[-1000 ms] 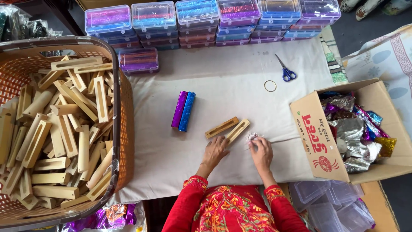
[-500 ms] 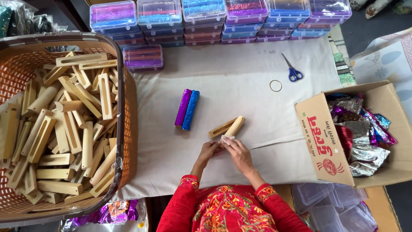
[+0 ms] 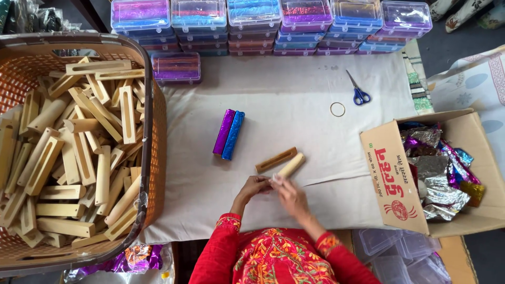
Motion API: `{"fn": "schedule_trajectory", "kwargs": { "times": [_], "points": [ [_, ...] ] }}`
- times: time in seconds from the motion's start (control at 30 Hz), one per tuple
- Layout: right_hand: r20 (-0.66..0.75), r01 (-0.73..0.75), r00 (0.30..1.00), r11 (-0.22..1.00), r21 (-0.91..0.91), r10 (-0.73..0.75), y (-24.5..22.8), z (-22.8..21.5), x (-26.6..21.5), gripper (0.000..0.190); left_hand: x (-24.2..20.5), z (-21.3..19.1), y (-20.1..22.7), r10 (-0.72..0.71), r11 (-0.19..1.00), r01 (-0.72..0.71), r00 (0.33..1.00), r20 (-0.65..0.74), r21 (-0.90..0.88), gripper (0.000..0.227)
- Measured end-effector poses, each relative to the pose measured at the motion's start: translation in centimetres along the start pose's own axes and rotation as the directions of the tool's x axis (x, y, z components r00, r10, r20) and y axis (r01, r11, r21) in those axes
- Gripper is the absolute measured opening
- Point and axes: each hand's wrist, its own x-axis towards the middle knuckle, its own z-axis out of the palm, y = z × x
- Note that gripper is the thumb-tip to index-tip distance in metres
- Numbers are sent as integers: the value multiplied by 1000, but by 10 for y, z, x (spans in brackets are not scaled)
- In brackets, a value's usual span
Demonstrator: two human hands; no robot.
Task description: The recorder is wrapping wooden objects in colorful foil and placing them into a box.
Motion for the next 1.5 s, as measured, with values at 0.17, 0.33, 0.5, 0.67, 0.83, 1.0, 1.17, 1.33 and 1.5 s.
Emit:
{"fn": "schedule_trajectory", "kwargs": {
  "times": [0.17, 0.33, 0.5, 0.67, 0.83, 1.0, 1.17, 1.33, 1.5],
  "points": [
    [-54, -18, 998, 995, 96, 23, 26, -1, -6, 34, -4, 7, 10, 1, 1000, -1, 999, -36, 1, 38],
    [-172, -352, 919, 935, 52, 356, 30, -54, 36, 39, -8, 15, 16, -63, 993, 48, 986, -155, -103, 34],
    [-216, -44, 974, 990, 130, 72, 5, -23, 19, 39, 5, 8, 1, -64, 987, 42, 988, -141, -152, 37],
    [-5, 0, 1000, 996, 85, 1, 23, 0, 18, 49, 0, 9, 5, -73, 988, 47, 983, -169, -150, 38],
    [-107, -268, 956, 962, 47, 272, 89, -6, 50, 41, 1, 11, 9, -83, 988, 58, 980, -181, -140, 36],
    [-131, -235, 965, 971, -45, 227, 54, 10, 30, 39, 6, 11, 3, -62, 980, 16, 972, -229, -197, 35],
    [-51, -100, 993, 994, 42, 102, -9, 10, -1, 43, 13, 7, -8, -104, 970, 58, 977, -188, -237, 35],
    [-42, -70, 996, 982, 174, 79, 23, 5, 15, 47, -7, 13, 14, -76, 973, 39, 984, -159, -226, 38],
    [-66, -268, 959, 956, 120, 277, 64, -12, 48, 45, -6, 12, 16, -69, 978, 30, 981, -184, -205, 39]
  ]
}}
